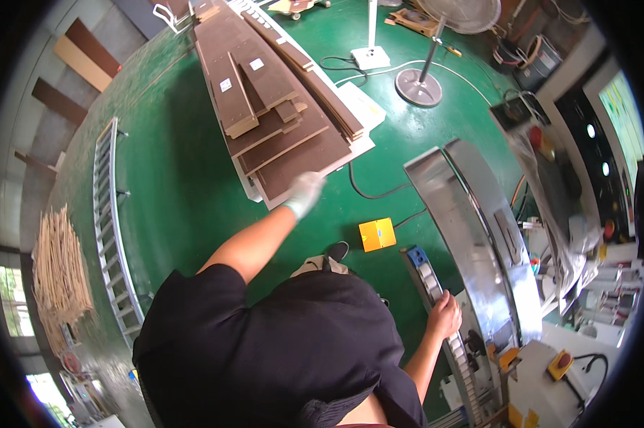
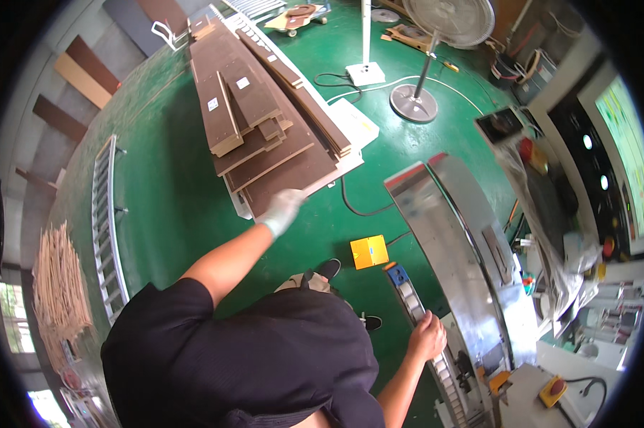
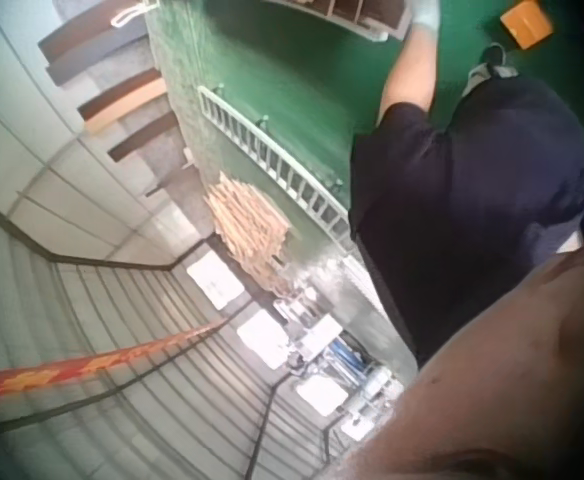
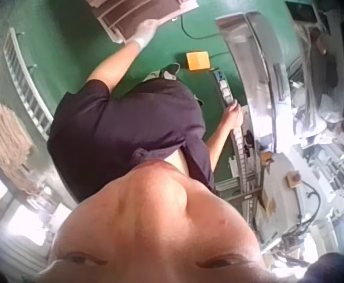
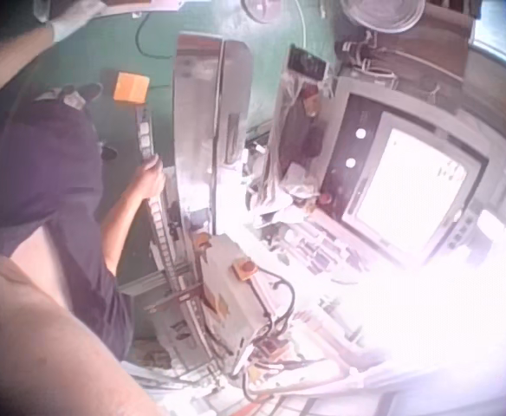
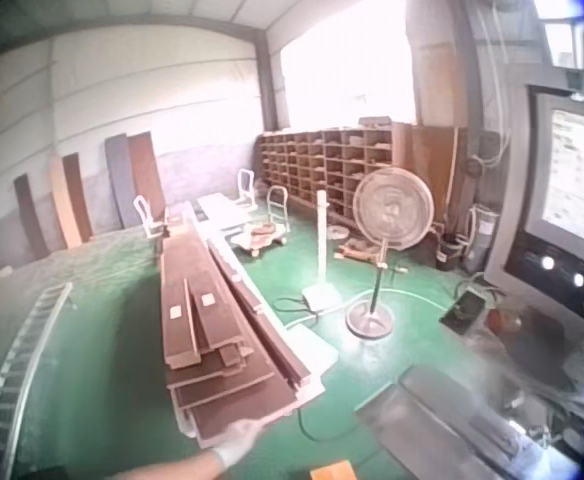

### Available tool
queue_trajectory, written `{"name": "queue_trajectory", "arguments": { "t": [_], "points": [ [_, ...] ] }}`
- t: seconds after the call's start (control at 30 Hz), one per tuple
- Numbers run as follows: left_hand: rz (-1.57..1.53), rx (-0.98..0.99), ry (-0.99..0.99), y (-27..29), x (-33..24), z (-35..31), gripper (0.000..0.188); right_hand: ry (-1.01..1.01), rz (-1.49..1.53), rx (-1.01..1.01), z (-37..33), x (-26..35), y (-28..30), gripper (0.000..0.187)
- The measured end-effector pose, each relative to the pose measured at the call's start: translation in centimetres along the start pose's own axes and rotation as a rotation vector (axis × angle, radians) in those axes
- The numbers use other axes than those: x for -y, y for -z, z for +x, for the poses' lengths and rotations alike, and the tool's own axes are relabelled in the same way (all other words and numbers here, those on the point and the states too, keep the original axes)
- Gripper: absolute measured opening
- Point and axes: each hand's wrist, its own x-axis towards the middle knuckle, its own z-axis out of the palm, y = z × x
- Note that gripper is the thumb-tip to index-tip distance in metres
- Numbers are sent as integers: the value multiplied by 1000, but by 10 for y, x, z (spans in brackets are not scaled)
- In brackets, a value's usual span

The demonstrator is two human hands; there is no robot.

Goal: The person picks up flat wooden boards from a stack and feeds them into a processing machine one by one, then retrieves the processed boards and places them back onto a separate stack.

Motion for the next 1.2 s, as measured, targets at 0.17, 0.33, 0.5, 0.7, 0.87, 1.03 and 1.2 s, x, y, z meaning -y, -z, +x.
{"name": "queue_trajectory", "arguments": {
  "t": [0.17, 0.33, 0.5, 0.7, 0.87, 1.03, 1.2],
  "points": [
    [-588, -1052, 47, 201, 125, 67, 28, -58, -25, -78, 1, 7, -10, 42],
    [-412, -699, 270, 264, 76, 142, 45, -132, 31, -37, 15, 10, -25, 46],
    [-640, -622, 293, 263, 99, 159, 32, -139, 10, 33, 29, 40, -27, 50],
    [-911, -385, 431, 281, 100, 87, 27, -1, 238, 47, 36, 86, -23, 34],
    [-743, 26, 355, 205, 42, -13, 23, 299, 614, 157, 23, 206, -24, 19],
    [-946, 167, 389, 89, -37, -89, 20, 27, 1544, 1203, 9, 331, -31, 84],
    [-1145, 463, 473, 56, -52, -108, 34, -278, 1676, 1109, 13, 356, -49, 48]
  ]
}}
